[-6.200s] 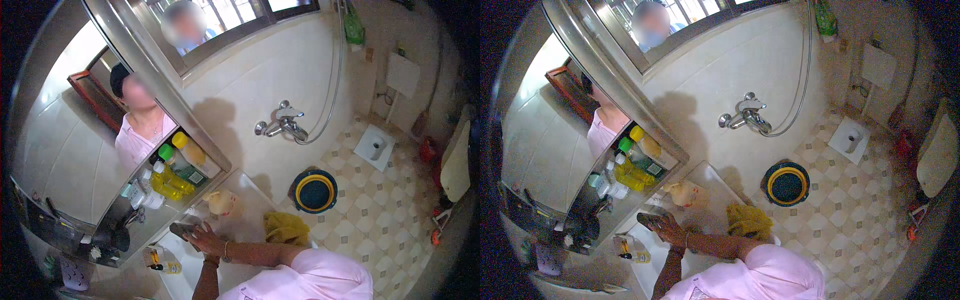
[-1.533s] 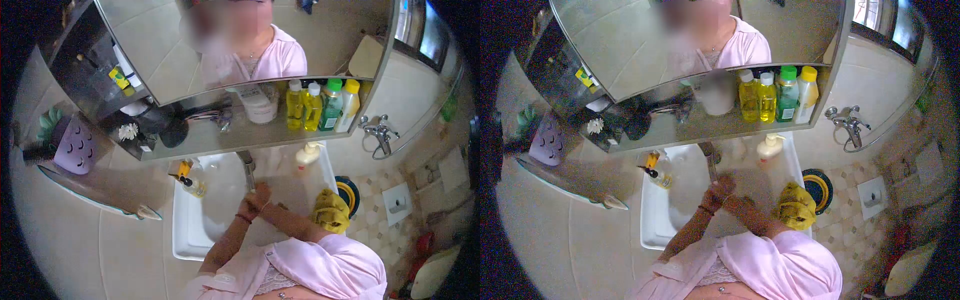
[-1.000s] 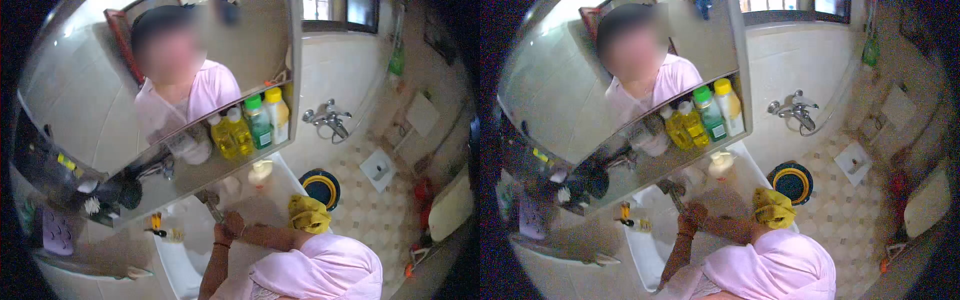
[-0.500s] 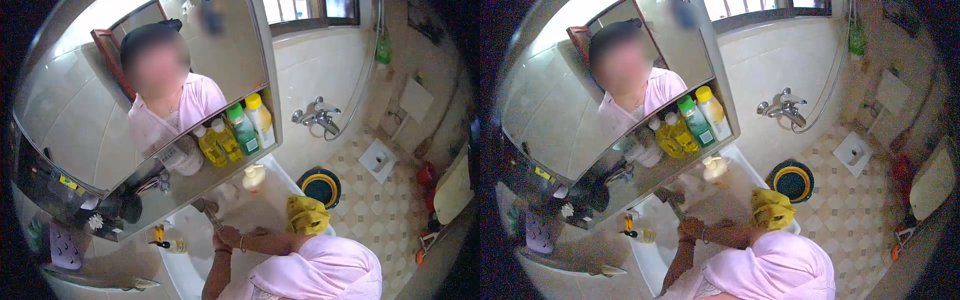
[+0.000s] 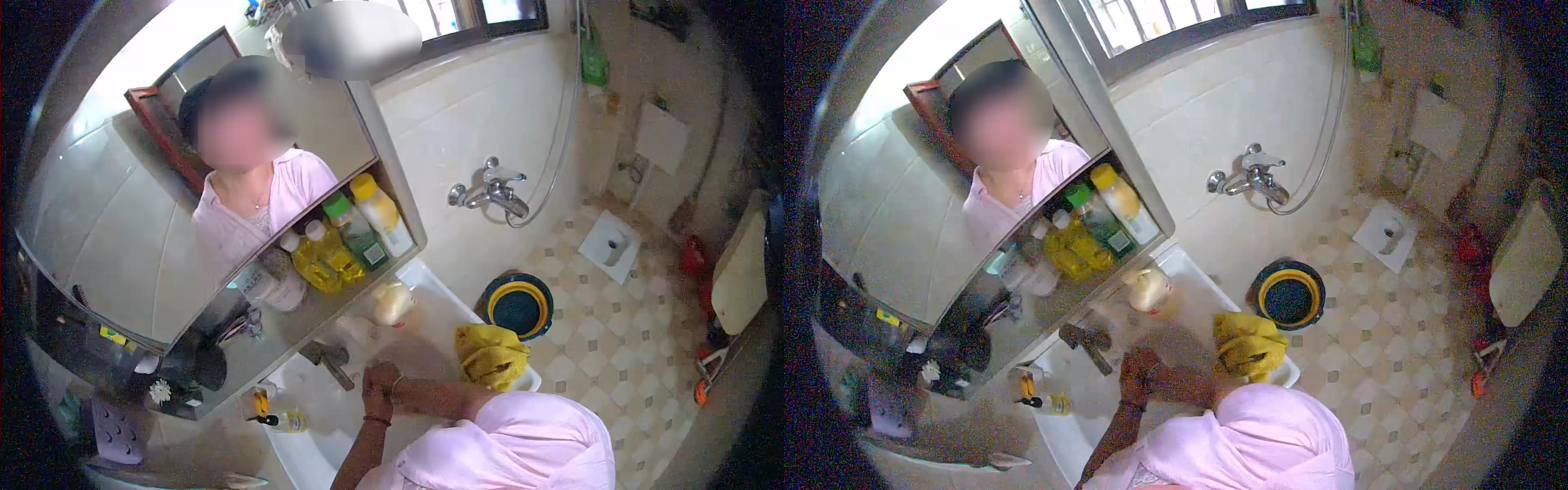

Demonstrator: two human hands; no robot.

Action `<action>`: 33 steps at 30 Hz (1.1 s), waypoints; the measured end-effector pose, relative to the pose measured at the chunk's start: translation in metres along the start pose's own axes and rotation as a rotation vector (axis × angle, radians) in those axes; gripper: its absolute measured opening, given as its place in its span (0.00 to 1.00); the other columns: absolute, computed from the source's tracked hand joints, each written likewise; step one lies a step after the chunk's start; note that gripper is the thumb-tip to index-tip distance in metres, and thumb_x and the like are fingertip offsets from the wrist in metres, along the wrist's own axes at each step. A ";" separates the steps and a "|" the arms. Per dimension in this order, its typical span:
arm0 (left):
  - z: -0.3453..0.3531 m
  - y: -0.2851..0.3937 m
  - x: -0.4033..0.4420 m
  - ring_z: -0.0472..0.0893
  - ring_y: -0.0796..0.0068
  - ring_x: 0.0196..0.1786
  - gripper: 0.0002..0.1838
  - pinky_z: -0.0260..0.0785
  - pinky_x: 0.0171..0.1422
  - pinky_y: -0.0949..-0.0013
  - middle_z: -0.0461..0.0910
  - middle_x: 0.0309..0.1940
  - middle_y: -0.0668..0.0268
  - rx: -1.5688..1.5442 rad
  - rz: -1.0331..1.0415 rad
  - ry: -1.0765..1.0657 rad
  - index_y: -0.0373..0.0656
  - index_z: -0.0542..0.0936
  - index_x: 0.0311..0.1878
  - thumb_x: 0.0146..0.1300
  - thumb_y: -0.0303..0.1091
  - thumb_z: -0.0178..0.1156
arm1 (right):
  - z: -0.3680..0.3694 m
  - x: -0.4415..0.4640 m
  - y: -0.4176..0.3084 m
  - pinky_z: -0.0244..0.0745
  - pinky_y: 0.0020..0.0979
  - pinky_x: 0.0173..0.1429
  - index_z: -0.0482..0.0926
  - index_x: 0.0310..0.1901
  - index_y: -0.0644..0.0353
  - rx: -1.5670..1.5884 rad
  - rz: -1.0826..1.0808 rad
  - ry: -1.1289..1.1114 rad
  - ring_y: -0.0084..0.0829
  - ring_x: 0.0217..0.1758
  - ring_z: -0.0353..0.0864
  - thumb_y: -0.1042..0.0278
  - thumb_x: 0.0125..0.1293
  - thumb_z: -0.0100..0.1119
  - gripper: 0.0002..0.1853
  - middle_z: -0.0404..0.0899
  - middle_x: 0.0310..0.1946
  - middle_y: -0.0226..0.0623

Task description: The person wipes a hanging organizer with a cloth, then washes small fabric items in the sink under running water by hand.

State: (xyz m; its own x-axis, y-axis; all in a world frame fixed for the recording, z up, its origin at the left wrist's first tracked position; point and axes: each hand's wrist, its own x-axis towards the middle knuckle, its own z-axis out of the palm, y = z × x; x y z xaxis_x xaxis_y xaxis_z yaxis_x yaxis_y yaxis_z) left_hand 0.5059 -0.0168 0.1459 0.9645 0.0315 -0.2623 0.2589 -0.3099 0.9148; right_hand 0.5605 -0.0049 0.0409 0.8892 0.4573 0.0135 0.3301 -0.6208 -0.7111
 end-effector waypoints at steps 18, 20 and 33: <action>-0.052 -0.183 0.086 0.75 0.69 0.33 0.15 0.68 0.46 0.60 0.76 0.31 0.65 1.265 0.215 -0.078 0.49 0.77 0.41 0.60 0.45 0.45 | 0.034 -0.005 0.009 0.71 0.46 0.41 0.76 0.34 0.64 0.004 -0.067 -0.026 0.48 0.37 0.76 0.61 0.50 0.54 0.15 0.76 0.30 0.53; -0.041 -0.168 0.067 0.76 0.70 0.32 0.18 0.71 0.43 0.61 0.77 0.34 0.64 0.580 0.292 0.191 0.42 0.76 0.43 0.62 0.44 0.44 | 0.029 -0.006 0.010 0.71 0.46 0.42 0.76 0.35 0.64 -0.051 -0.006 0.020 0.48 0.38 0.76 0.60 0.50 0.54 0.15 0.76 0.30 0.53; -0.037 -0.153 0.075 0.72 0.64 0.38 0.22 0.66 0.51 0.64 0.72 0.34 0.63 0.800 0.435 0.579 0.40 0.72 0.40 0.53 0.49 0.61 | -0.001 -0.027 0.005 0.70 0.46 0.43 0.72 0.42 0.65 -0.009 -0.076 -0.100 0.50 0.39 0.75 0.60 0.50 0.55 0.20 0.75 0.33 0.55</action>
State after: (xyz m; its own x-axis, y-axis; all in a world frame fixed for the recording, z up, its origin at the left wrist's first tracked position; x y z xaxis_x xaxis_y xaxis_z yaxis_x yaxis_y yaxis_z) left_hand 0.5402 0.0682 -0.0021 0.8983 0.1481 0.4137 -0.0189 -0.9275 0.3733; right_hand 0.5385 -0.0209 0.0377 0.8257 0.5641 -0.0034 0.3983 -0.5874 -0.7045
